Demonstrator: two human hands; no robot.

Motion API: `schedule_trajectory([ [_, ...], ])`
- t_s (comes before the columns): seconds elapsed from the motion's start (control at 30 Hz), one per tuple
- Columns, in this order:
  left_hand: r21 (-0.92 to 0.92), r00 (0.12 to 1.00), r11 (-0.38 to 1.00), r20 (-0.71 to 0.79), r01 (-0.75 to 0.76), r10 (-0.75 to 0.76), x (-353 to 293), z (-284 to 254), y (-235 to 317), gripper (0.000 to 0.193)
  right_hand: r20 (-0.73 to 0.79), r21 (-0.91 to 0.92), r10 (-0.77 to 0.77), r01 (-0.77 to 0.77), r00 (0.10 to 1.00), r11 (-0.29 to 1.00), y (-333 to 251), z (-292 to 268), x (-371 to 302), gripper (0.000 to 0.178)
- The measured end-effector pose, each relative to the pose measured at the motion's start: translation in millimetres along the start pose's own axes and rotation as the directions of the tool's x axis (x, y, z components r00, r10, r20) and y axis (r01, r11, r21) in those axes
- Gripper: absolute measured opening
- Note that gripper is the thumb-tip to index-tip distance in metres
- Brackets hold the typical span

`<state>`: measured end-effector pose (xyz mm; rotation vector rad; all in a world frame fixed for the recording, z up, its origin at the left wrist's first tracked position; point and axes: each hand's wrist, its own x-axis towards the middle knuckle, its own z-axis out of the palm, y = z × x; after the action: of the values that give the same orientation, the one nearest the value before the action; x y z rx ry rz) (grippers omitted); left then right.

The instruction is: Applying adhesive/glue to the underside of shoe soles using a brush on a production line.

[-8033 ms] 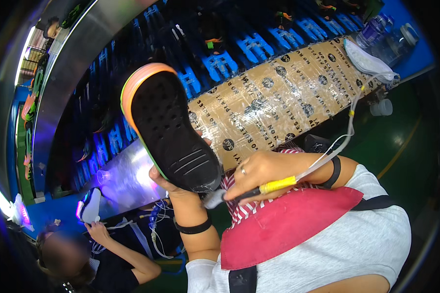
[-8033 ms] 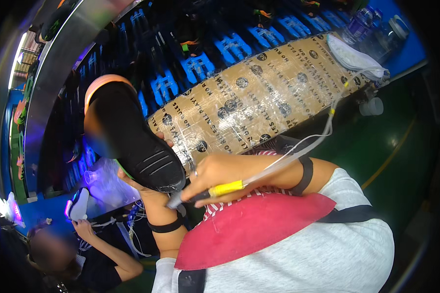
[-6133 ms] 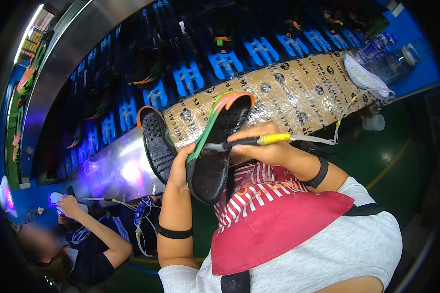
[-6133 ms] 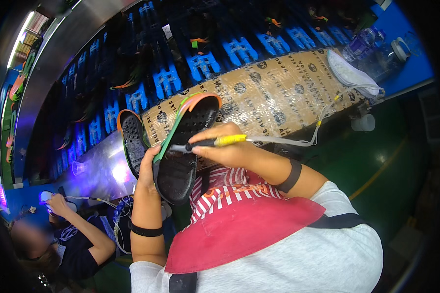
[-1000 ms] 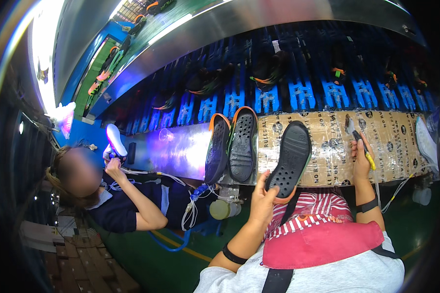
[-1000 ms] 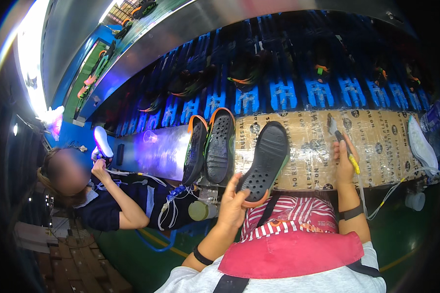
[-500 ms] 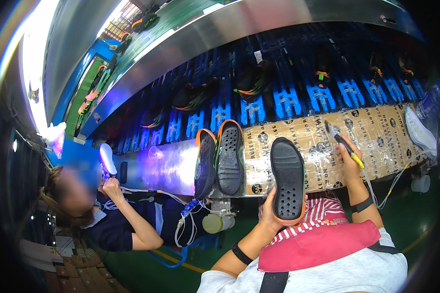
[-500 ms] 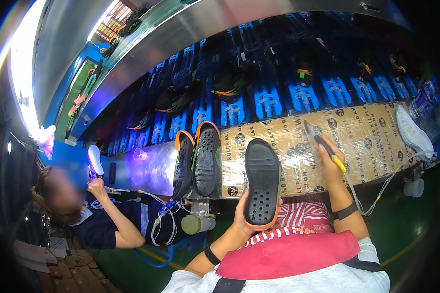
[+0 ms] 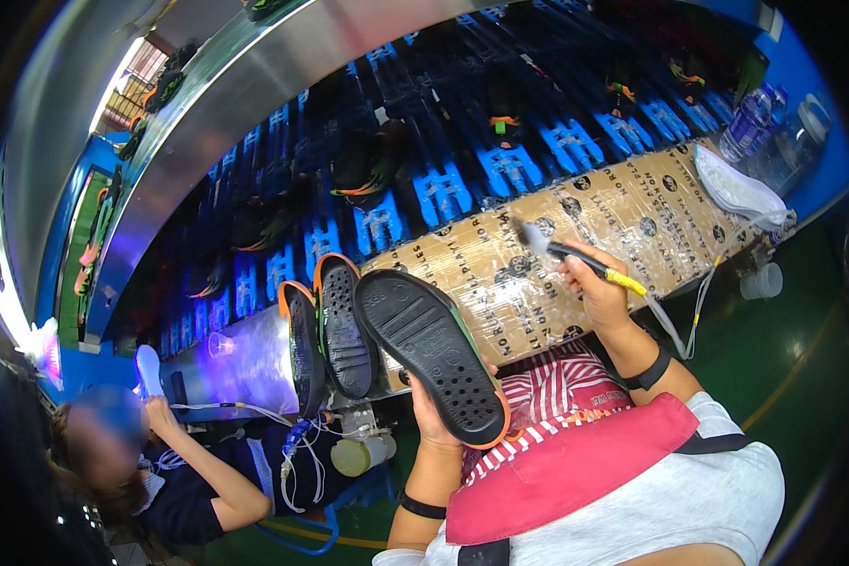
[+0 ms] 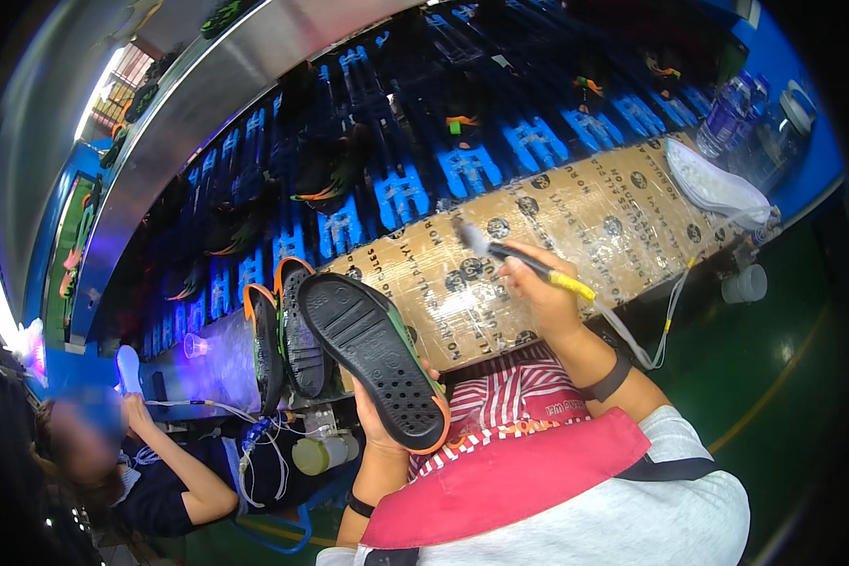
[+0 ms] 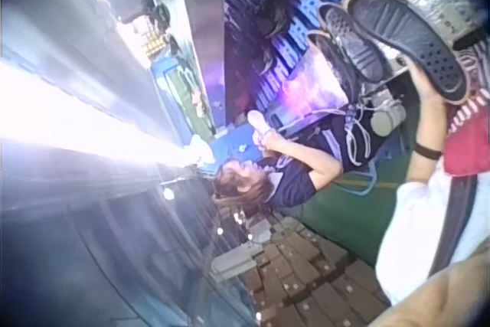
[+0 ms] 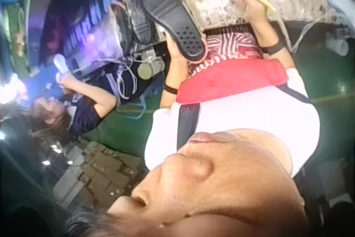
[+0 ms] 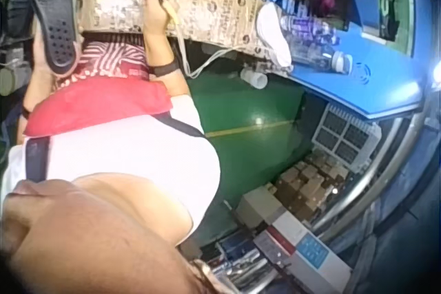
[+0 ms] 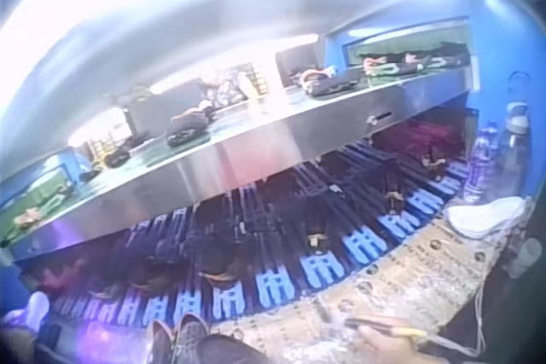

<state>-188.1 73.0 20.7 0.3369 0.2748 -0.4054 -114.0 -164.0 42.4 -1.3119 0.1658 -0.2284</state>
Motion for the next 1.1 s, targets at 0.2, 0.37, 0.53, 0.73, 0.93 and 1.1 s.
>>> schedule_trajectory([
  [0.2,0.113,0.979,0.994,0.202,0.009,-0.032,3,-2,-13,0.066,0.56,-0.079,-0.473,0.612,0.68,0.787,-47,32,-22,0.025],
  [0.37,0.124,0.994,0.987,0.065,-0.1,0.092,0,5,-23,0.056,0.574,-0.126,-0.66,0.848,0.485,0.515,-58,65,-34,0.027],
  [0.53,0.218,0.994,0.971,0.066,-0.097,0.085,-3,13,-26,0.06,0.589,-0.214,-0.663,0.88,0.462,0.424,-52,85,-37,0.026],
  [0.73,0.179,0.996,0.981,0.068,-0.074,0.062,-4,4,-18,0.058,0.787,-0.036,-0.523,0.869,0.329,0.493,-42,88,-43,0.024],
  [0.93,0.193,0.993,0.974,0.036,-0.115,0.11,-6,9,-14,0.055,0.626,-0.124,-0.637,0.864,0.449,0.488,-43,86,-45,0.028],
  [1.1,0.163,0.98,0.984,-0.195,0.068,-0.036,-10,-6,-11,0.057,0.8,-0.043,-0.501,0.866,0.329,0.499,-43,84,-52,0.027],
])
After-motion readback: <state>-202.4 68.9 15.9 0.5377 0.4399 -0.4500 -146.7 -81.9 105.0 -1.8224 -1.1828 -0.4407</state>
